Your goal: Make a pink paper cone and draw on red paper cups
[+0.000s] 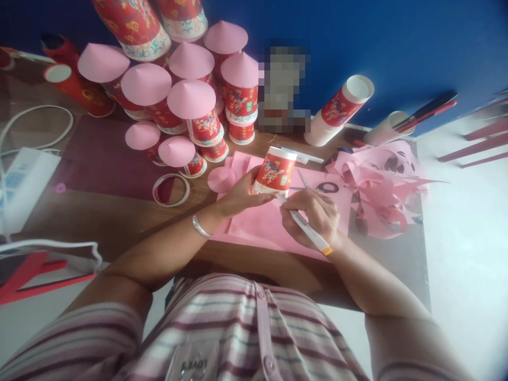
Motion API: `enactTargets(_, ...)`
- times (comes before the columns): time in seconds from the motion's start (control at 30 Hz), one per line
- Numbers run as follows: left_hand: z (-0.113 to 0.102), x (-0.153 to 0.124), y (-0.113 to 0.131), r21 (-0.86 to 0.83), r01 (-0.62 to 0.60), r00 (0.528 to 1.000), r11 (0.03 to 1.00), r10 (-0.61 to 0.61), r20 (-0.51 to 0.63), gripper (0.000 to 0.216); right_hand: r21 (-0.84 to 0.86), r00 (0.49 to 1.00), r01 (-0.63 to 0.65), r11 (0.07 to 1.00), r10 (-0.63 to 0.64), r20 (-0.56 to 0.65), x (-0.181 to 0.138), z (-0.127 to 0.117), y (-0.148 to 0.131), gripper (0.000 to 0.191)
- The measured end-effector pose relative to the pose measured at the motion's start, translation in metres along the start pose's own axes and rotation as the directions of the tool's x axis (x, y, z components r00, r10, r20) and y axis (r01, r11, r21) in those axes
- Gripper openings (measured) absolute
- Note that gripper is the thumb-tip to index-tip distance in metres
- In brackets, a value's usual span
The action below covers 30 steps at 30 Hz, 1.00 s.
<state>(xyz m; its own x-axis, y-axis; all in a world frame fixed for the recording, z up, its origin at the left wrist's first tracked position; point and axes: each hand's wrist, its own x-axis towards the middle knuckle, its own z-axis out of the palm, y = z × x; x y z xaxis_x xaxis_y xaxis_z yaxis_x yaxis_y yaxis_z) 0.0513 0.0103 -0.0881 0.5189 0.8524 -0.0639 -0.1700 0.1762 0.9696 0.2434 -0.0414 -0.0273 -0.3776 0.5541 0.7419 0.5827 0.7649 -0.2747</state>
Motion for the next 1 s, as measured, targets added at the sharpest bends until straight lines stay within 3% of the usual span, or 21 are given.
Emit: enactTargets(1.0,-0.0023,-0.0008,-0.0028,-0.023,0.006,1.0,1.0,-0.005,0.029,0.073,-0.093,1.0,-0.024,0.995,0.026,0.012,0.0022,-0.0056,0.0004,0.018)
